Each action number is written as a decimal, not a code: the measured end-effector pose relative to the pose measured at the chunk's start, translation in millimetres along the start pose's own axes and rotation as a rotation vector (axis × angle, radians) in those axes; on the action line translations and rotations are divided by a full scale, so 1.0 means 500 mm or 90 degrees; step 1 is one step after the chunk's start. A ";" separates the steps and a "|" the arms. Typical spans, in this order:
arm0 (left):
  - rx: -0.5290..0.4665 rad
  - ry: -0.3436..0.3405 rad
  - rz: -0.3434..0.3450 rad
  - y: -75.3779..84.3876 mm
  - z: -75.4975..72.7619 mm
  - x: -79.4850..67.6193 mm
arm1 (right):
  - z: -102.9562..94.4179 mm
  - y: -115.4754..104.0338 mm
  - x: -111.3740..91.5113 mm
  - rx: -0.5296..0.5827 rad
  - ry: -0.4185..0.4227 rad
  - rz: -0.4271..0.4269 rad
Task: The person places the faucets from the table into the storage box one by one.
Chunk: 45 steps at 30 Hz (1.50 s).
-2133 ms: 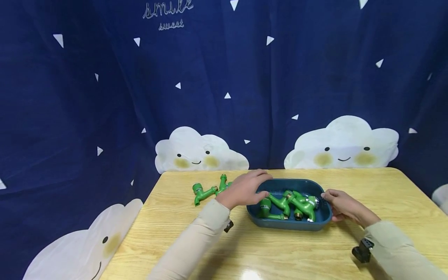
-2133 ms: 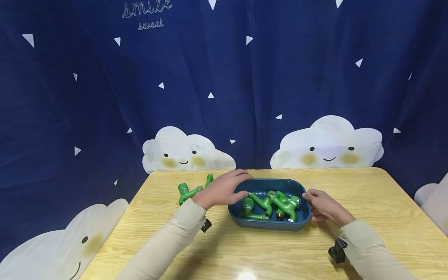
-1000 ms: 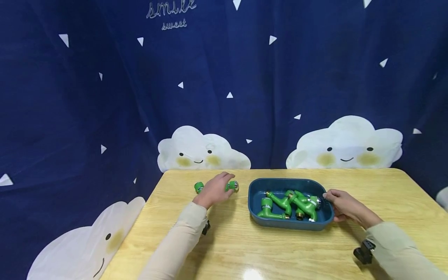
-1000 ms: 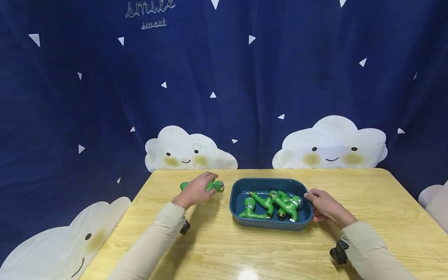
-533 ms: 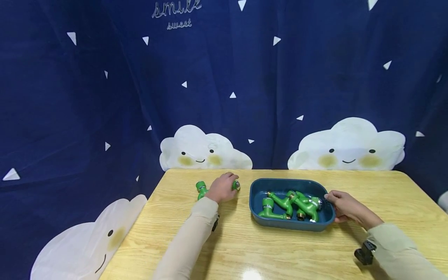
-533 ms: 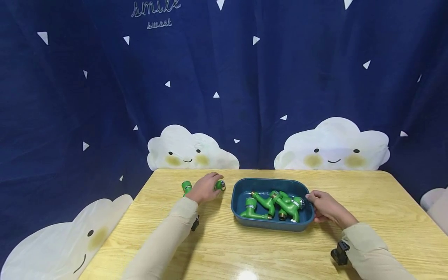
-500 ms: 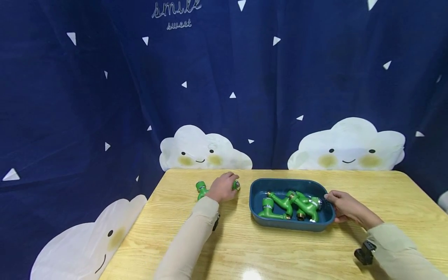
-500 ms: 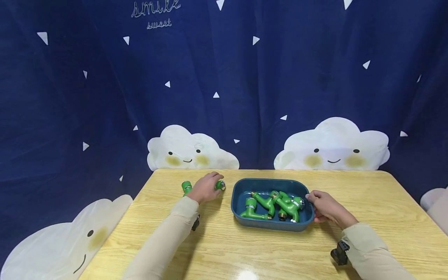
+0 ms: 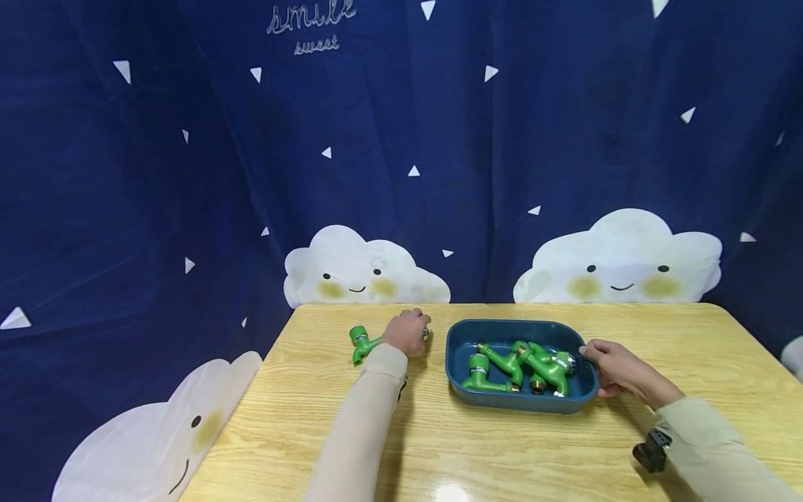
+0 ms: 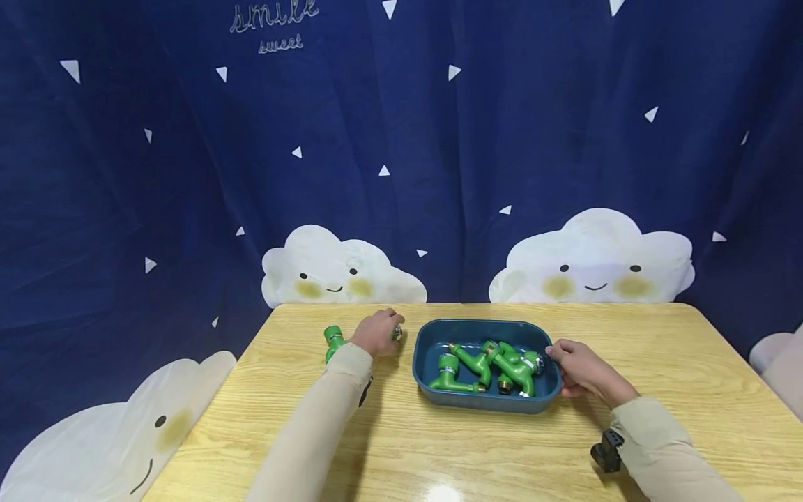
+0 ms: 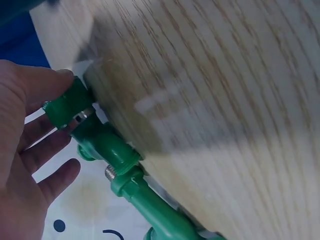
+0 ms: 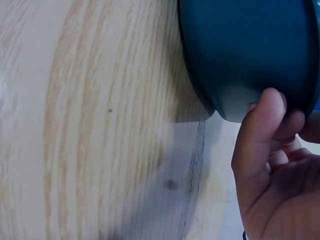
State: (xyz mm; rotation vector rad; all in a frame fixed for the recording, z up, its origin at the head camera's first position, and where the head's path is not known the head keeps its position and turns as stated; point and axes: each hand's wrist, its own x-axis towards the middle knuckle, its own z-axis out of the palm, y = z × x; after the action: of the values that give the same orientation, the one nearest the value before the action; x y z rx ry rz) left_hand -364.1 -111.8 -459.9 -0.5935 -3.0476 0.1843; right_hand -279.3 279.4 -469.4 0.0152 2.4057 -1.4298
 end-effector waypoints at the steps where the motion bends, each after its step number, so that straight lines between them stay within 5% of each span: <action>1: 0.006 -0.004 -0.006 0.000 0.002 0.002 | 0.001 0.000 0.000 0.000 0.000 0.001; 8: 0.026 -0.030 -0.025 0.006 0.011 0.006 | 0.004 -0.001 0.000 0.006 -0.005 0.001; 29: 0.121 -0.030 0.066 -0.013 -0.031 -0.003 | -0.002 -0.006 -0.004 0.007 0.002 0.009; 39: 0.135 -0.016 0.100 -0.034 -0.040 -0.023 | -0.002 -0.009 -0.003 0.004 0.003 0.016; 45: 0.084 0.015 0.108 -0.048 -0.040 -0.039 | -0.001 -0.007 -0.003 0.003 0.003 0.007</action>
State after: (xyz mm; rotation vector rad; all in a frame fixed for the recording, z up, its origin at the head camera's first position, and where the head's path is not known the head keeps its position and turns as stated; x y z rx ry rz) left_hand -354.0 -138.9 -437.3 -0.8363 -2.9317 0.3757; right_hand -278.7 278.2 -465.6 0.0327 2.4028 -1.4312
